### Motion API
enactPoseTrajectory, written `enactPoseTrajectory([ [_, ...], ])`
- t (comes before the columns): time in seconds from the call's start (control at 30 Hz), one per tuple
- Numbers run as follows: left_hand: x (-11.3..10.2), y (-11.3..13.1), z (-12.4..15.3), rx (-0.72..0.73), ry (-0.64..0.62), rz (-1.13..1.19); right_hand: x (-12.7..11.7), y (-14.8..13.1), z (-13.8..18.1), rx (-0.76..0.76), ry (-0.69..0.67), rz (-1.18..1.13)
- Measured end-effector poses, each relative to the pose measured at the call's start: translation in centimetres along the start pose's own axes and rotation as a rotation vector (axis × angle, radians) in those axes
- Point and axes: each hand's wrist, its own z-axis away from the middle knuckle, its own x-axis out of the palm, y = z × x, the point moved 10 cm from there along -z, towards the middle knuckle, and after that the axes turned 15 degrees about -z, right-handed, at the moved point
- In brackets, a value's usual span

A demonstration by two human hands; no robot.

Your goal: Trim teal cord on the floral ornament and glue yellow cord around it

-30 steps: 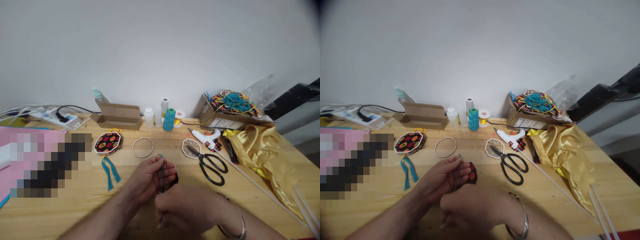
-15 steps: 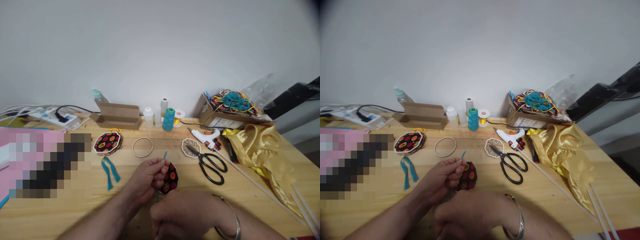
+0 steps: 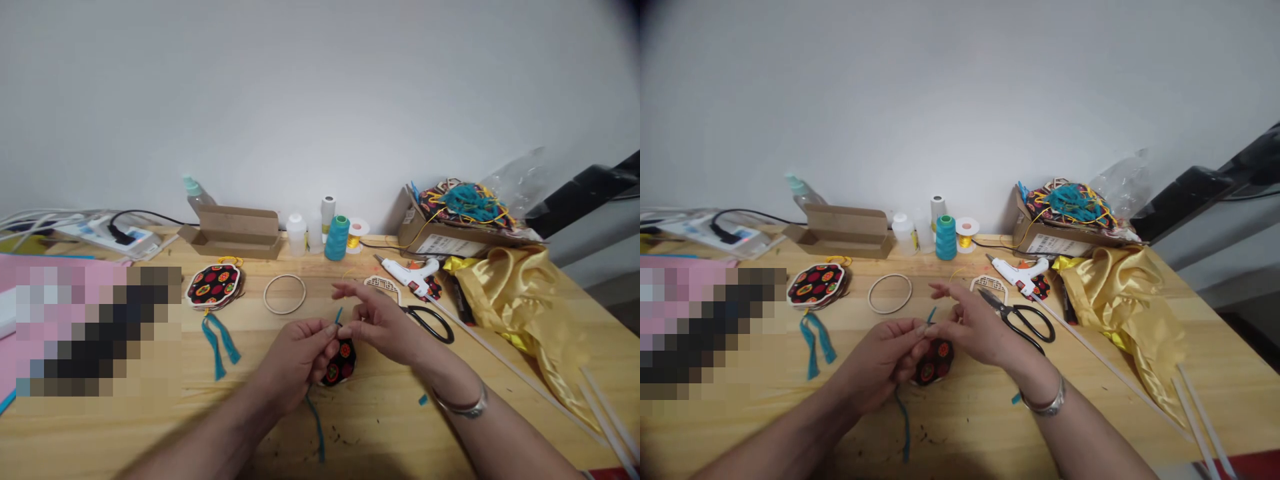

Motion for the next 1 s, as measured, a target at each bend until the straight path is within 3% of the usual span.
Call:
enactPoseTrajectory([
  [0.17, 0.5, -0.2, 0.0, -0.012, -0.038, -0.045, 1.6, 1.4, 0.1, 0.127, -0.158, -0.142],
  [0.37, 0.5, -0.7, 0.1, -0.059, -0.046, -0.033, 0.5, -0.2, -0.1, 0.026, -0.033, -0.008],
  [0.67, 0.3, -0.5, 0.0, -0.05, -0.04, 0.016, 0.3, -2.1, -0.1, -0.14, 0.025, 0.401],
  [1.0, -0.3, -0.7, -0.1, -0.043, 0.003, 0.026, -0.2, -2.2, -0.2, -0.192, 0.078, 0.435],
])
